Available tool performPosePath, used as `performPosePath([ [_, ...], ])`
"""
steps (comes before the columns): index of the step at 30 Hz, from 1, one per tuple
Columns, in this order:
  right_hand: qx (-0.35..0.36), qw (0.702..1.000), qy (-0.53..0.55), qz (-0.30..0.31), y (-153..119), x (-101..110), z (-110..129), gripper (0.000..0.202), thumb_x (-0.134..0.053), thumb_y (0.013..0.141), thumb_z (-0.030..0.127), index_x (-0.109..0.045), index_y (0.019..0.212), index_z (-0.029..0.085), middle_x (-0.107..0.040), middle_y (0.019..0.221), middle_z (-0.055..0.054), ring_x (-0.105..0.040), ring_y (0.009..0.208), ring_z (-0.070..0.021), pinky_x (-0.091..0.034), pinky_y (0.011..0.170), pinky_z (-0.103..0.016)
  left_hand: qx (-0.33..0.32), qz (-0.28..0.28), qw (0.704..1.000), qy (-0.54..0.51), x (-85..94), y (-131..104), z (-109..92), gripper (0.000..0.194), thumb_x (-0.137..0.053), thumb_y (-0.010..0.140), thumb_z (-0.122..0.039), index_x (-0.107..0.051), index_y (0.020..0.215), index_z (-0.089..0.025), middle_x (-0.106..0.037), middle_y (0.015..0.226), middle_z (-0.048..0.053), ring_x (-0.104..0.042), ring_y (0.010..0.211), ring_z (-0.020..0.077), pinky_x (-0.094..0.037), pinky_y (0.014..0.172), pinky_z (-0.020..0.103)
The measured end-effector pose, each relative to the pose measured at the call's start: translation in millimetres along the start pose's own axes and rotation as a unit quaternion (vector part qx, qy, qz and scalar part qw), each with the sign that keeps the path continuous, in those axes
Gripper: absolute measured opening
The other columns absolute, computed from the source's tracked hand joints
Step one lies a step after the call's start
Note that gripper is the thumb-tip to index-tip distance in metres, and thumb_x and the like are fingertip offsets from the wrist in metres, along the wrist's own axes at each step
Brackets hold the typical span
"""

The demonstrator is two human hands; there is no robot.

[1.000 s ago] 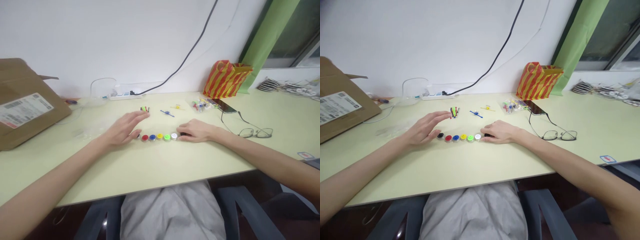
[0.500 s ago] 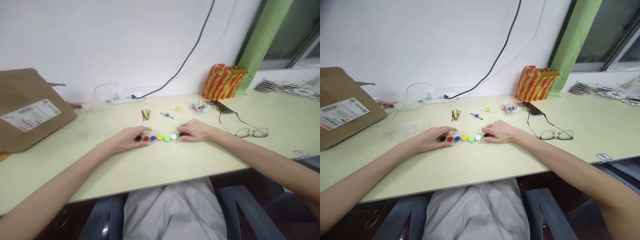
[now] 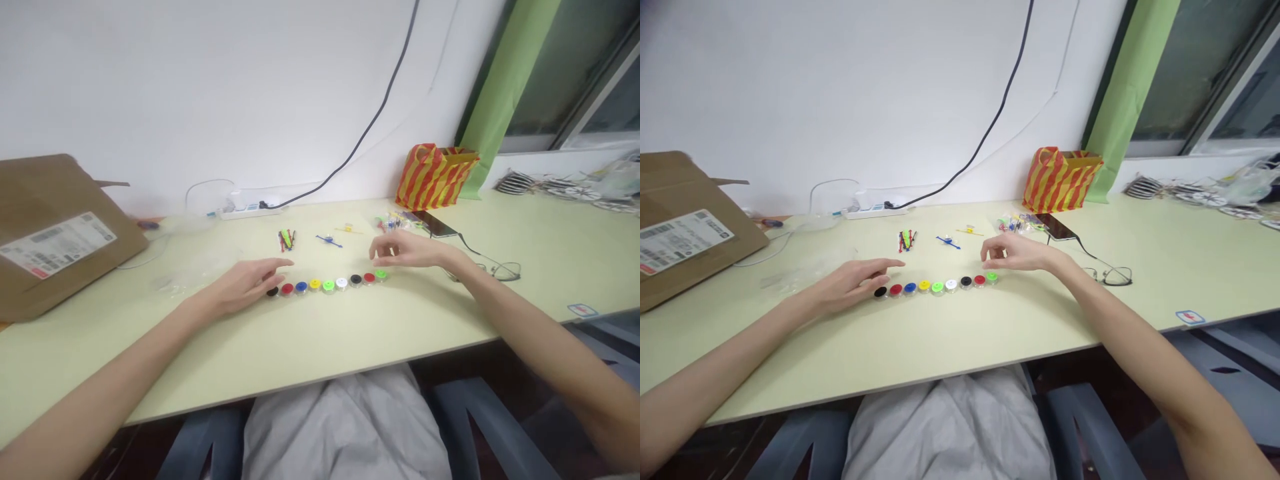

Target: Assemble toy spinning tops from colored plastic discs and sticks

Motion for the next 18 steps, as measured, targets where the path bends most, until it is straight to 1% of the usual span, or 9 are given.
performPosePath([
  [1,-0.009,1.0,0.012,0.027,-2,-2,-3,0.036,-0.065,0.088,0.051,-0.068,0.1,0.018,-0.066,0.079,-0.004,-0.058,0.071,-0.017,-0.041,0.063,-0.028,0.008,0.002,1.0,0.004,1.5,-1,3,0.054,-0.033,0.102,-0.055,-0.059,0.137,-0.023,-0.072,0.094,0.005,-0.064,0.078,0.0192,-0.044,0.075,0.028],
  [3,-0.018,0.997,0.033,0.07,-3,-9,-9,0.039,-0.07,0.084,0.052,-0.069,0.101,0.017,-0.066,0.08,-0.004,-0.058,0.072,-0.0171,-0.042,0.064,-0.028,0.017,0.005,1.0,0.011,4.1,-1,8,0.052,-0.035,0.101,-0.055,-0.065,0.128,-0.022,-0.067,0.075,0.001,-0.058,0.063,0.0158,-0.04,0.066,0.026],
  [5,-0.019,0.994,0.047,0.096,-2,-17,-12,0.043,-0.072,0.081,0.055,-0.07,0.102,0.017,-0.065,0.08,-0.003,-0.056,0.072,-0.0165,-0.042,0.064,-0.028,0.023,0.002,1.0,0.015,6.8,-2,11,0.051,-0.036,0.1,-0.055,-0.067,0.124,-0.022,-0.062,0.068,-0.001,-0.054,0.057,0.0143,-0.037,0.061,0.026],
  [7,-0.019,0.993,0.053,0.105,0,-21,-14,0.047,-0.072,0.08,0.057,-0.07,0.102,0.016,-0.063,0.08,-0.003,-0.054,0.071,-0.0159,-0.041,0.064,-0.028,0.025,-0.002,1.0,0.018,8.3,-2,14,0.05,-0.035,0.101,-0.054,-0.067,0.124,-0.023,-0.066,0.072,0.0,-0.056,0.06,0.0152,-0.038,0.063,0.026],
  [9,-0.022,0.994,0.054,0.097,1,-22,-16,0.049,-0.071,0.081,0.058,-0.069,0.105,0.016,-0.063,0.08,-0.003,-0.054,0.071,-0.0163,-0.04,0.063,-0.028,0.02,-0.002,1.0,0.021,7.7,-2,15,0.05,-0.032,0.102,-0.053,-0.067,0.122,-0.023,-0.072,0.086,0.003,-0.062,0.071,0.0181,-0.042,0.07,0.027],
  [11,-0.024,0.997,0.037,0.061,2,-16,-18,0.046,-0.064,0.087,0.057,-0.068,0.109,0.016,-0.064,0.082,-0.004,-0.055,0.072,-0.0171,-0.04,0.064,-0.028,0.016,0.003,1.0,0.02,5.4,-1,15,0.051,-0.029,0.103,-0.053,-0.067,0.121,-0.024,-0.074,0.1,0.006,-0.066,0.083,0.0213,-0.044,0.078,0.029],
  [14,-0.027,0.998,-0.019,-0.056,5,-1,-20,0.04,-0.052,0.097,0.051,-0.066,0.112,0.017,-0.064,0.085,-0.005,-0.055,0.073,-0.0181,-0.04,0.066,-0.029,0.018,0.005,1.0,0.008,1.9,0,15,0.054,-0.026,0.103,-0.054,-0.067,0.121,-0.024,-0.074,0.104,0.007,-0.068,0.09,0.0237,-0.046,0.084,0.031],
  [16,-0.03,0.989,-0.053,-0.131,7,4,-21,0.034,-0.05,0.098,0.044,-0.065,0.111,0.017,-0.064,0.087,-0.006,-0.056,0.075,-0.0188,-0.041,0.068,-0.03,0.016,0.005,1.0,0.003,0.1,0,13,0.055,-0.025,0.104,-0.054,-0.067,0.121,-0.024,-0.074,0.105,0.007,-0.068,0.093,0.0248,-0.046,0.085,0.032],
  [18,-0.031,0.982,-0.063,-0.173,10,2,-22,0.028,-0.05,0.097,0.036,-0.065,0.111,0.017,-0.065,0.09,-0.007,-0.057,0.078,-0.0194,-0.042,0.071,-0.031,0.012,0.01,1.0,0.003,-1.9,0,11,0.054,-0.025,0.104,-0.054,-0.067,0.121,-0.025,-0.074,0.106,0.007,-0.068,0.095,0.0257,-0.047,0.085,0.033],
])
Point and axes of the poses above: each hand's wrist, its own y-axis towards the middle knuckle, its own x-axis out of the back of the hand, z = x × y, the point moved 7 cm from there along y, towards the middle knuckle
